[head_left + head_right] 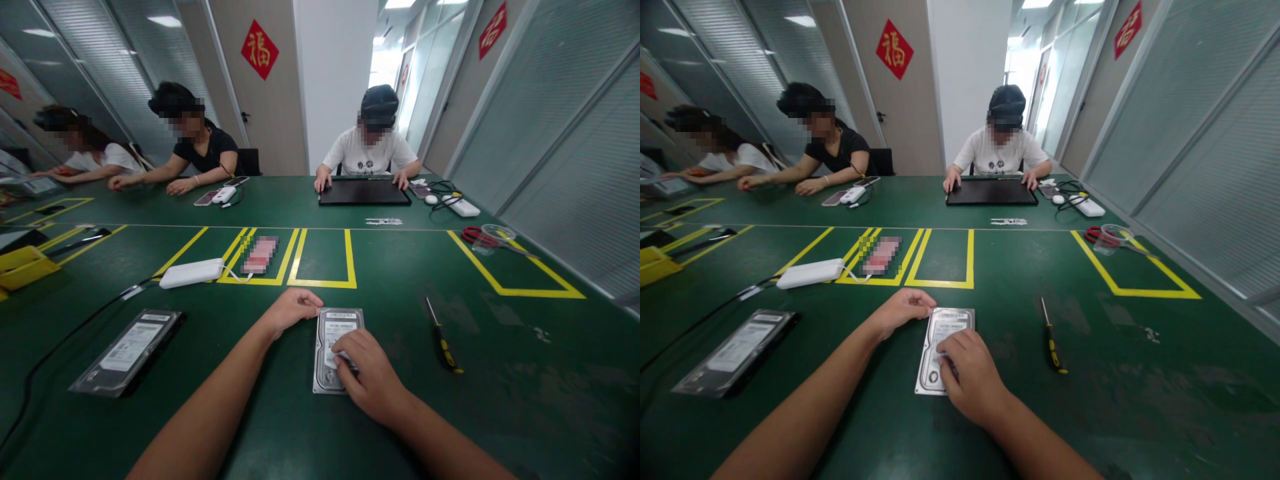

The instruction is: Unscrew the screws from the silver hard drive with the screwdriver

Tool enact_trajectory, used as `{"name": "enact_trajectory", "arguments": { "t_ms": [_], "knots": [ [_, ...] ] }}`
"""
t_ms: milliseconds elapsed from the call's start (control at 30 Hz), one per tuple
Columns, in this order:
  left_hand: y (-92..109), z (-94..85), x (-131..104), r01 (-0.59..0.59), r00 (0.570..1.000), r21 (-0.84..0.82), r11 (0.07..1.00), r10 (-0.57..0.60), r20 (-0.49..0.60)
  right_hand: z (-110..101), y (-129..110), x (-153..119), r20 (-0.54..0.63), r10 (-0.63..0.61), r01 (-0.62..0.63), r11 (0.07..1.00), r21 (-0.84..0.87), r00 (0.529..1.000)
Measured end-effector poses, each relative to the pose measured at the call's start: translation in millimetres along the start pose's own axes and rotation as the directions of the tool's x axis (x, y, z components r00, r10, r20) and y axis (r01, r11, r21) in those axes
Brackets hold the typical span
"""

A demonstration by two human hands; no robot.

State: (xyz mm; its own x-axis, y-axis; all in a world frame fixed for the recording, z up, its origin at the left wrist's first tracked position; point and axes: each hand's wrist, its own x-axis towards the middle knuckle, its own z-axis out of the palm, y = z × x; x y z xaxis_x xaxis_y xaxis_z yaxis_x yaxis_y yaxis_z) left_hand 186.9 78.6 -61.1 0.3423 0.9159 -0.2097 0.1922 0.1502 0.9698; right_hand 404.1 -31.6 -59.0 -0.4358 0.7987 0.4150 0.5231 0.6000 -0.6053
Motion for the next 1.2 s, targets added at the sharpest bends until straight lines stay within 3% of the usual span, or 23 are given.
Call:
{"name": "enact_trajectory", "arguments": {
  "t_ms": [167,300,433,500,600,700,767,833,933,1200],
  "knots": [
    [-0.2,-0.9,-0.8,-0.036,0.999,0.030,0.999,0.035,0.019,0.6,0.1,0.0,-0.013,-0.012,0.012,1.000,-0.014,1.000],
    [-2.9,1.3,-1.2,-0.127,0.992,0.103,0.987,0.129,-0.015,0.0,-0.1,-0.5,-0.012,-0.017,0.016,1.000,-0.010,1.000],
    [-2.0,9.6,-9.1,-0.271,0.945,0.245,0.931,0.306,-0.118,1.1,0.2,-0.5,-0.007,-0.015,0.015,1.000,-0.015,1.000],
    [1.6,16.1,-17.7,-0.337,0.913,0.337,0.879,0.393,-0.112,0.8,0.1,-0.3,-0.033,-0.034,0.034,0.999,-0.005,0.999],
    [9.5,26.1,-34.9,-0.443,0.873,0.445,0.778,0.488,0.016,-5.1,0.5,-0.3,-0.155,-0.091,0.085,0.995,-0.047,0.984],
    [16.1,33.6,-53.3,-0.528,0.840,0.503,0.685,0.510,0.187,-18.1,4.2,0.1,-0.273,-0.197,0.140,0.967,-0.213,0.942],
    [18.2,37.2,-63.7,-0.636,0.765,0.582,0.507,0.517,0.385,-27.9,9.0,1.2,-0.294,-0.252,0.146,0.929,-0.339,0.922],
    [18.5,40.4,-71.3,-0.708,0.703,0.570,0.417,0.495,0.511,-36.4,14.3,3.2,-0.304,-0.240,0.088,0.894,-0.439,0.922],
    [17.2,45.8,-76.7,-0.745,0.665,0.549,0.378,0.478,0.574,-46.1,19.8,6.0,-0.320,-0.198,-0.006,0.842,-0.539,0.926],
    [11.8,53.3,-71.4,-0.760,0.649,0.567,0.317,0.398,0.648,-62.2,17.7,8.5,-0.354,-0.162,-0.120,0.747,-0.654,0.921]
  ]
}}
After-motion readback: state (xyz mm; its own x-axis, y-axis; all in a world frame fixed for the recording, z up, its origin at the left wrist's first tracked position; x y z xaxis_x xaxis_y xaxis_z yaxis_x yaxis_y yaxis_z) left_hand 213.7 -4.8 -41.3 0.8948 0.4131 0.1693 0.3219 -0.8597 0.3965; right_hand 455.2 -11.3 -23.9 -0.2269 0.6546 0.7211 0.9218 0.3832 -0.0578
